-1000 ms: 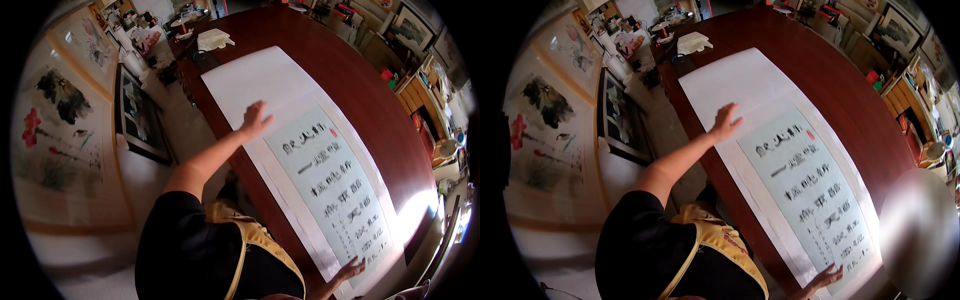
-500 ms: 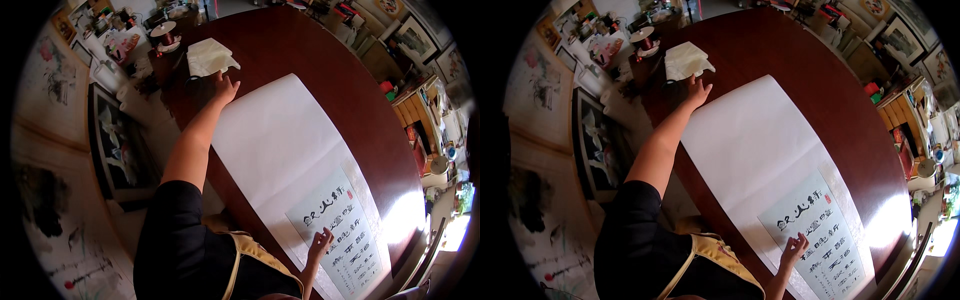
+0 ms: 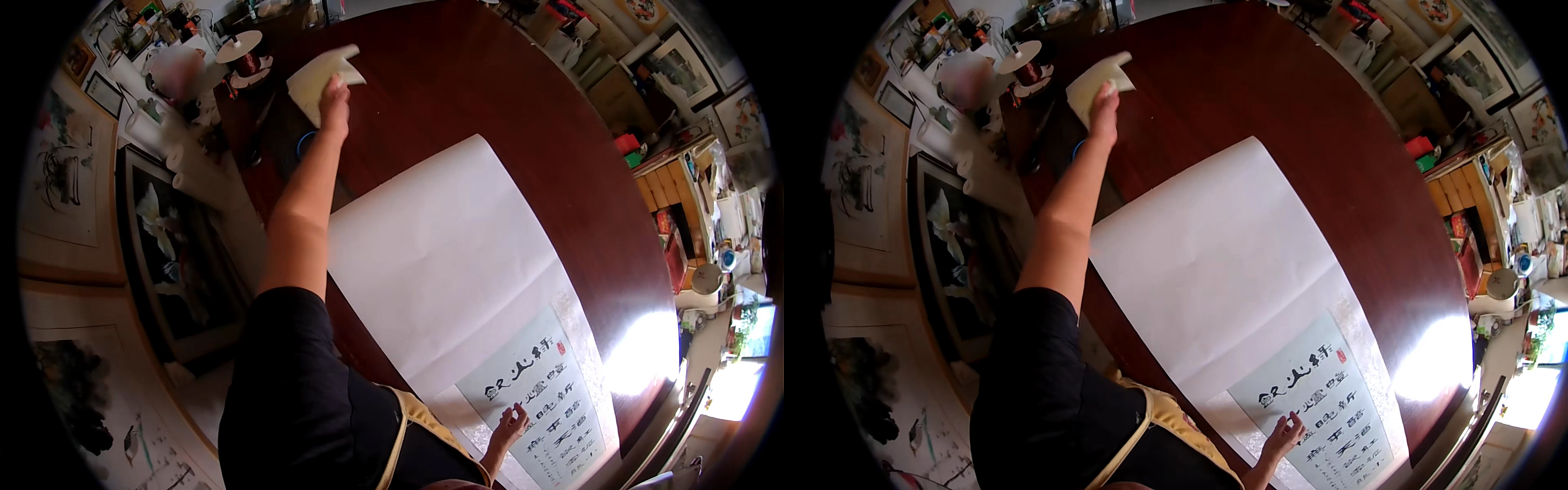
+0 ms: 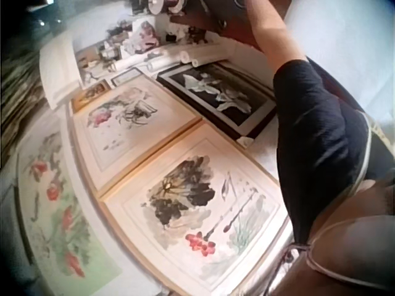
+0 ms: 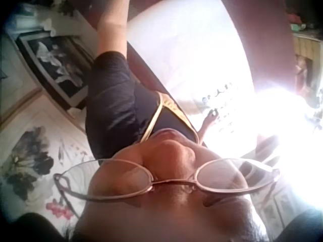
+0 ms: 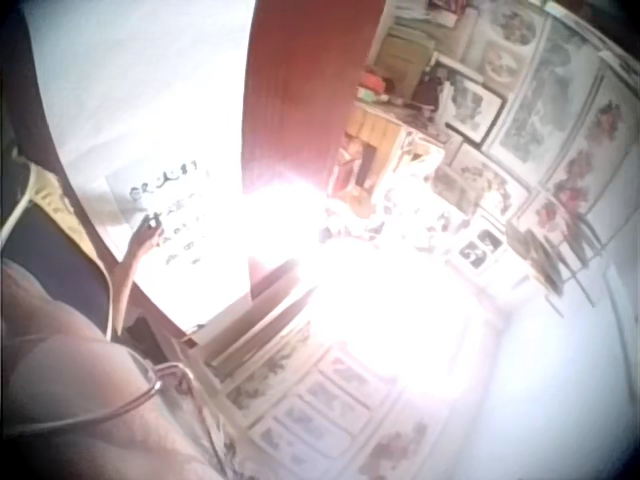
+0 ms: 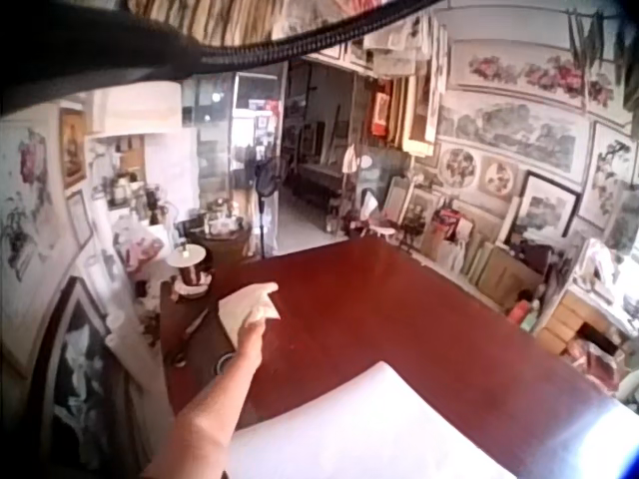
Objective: The person mounts a calligraphy scroll onto a wooden table using a spatula to smooth a translucent backing sheet. They apply adhesive tape along the edges, trim excess material with scissors, and press the sheet down to secure the artwork. The person then covers the mounted scroll with a protective white sheet and smooths it out.
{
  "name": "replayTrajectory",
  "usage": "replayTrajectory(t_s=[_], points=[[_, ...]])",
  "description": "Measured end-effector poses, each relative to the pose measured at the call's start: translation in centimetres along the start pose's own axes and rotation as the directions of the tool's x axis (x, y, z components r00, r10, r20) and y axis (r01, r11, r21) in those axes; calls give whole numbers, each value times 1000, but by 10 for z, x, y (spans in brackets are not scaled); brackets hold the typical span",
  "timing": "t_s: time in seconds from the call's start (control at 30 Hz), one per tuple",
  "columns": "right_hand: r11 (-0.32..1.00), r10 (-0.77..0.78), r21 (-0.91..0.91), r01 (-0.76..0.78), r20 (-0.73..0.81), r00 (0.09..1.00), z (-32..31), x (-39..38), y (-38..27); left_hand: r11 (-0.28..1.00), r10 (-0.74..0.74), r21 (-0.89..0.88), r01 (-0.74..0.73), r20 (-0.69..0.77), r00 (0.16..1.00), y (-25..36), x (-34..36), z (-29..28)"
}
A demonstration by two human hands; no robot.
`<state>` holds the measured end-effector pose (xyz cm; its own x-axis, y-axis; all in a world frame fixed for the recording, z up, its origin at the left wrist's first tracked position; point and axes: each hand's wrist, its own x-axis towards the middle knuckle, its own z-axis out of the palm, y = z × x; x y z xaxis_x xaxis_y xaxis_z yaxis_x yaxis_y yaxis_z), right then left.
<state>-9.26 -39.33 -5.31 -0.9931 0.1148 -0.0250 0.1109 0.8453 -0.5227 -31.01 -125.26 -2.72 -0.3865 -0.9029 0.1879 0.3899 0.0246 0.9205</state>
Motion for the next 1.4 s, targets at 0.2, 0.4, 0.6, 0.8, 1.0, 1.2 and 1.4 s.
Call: replayTrajectory(t_s=[0.2,0.4,0.6,0.8,1.0,1.2,1.4], points=[[996,86,32,-87,22,996,-11,-7,-13,742,-174,-668,64,-100,980,87,35,-33],[993,105,57,-107,43,994,-6,-16,-19,743,-54,-622,248,314,948,113,82,-55],[991,104,88,-104,4,995,-13,-29,-23,918,75,-390,76,358,931,146,50,51],[966,118,236,-106,-39,992,-5,-41,-41,926,260,-23,-378,764,591,143,-86,171],[953,90,293,-78,-28,996,3,-59,-43,468,342,-303,-830,928,-146,96,-324,171],[950,150,255,-180,130,980,-1,-55,-39,776,-149,-80,-626,941,-304,67,-488,102],[893,52,444,-73,61,997,34,-12,-83,930,-154,111,-350,983,-98,77,-551,58]])
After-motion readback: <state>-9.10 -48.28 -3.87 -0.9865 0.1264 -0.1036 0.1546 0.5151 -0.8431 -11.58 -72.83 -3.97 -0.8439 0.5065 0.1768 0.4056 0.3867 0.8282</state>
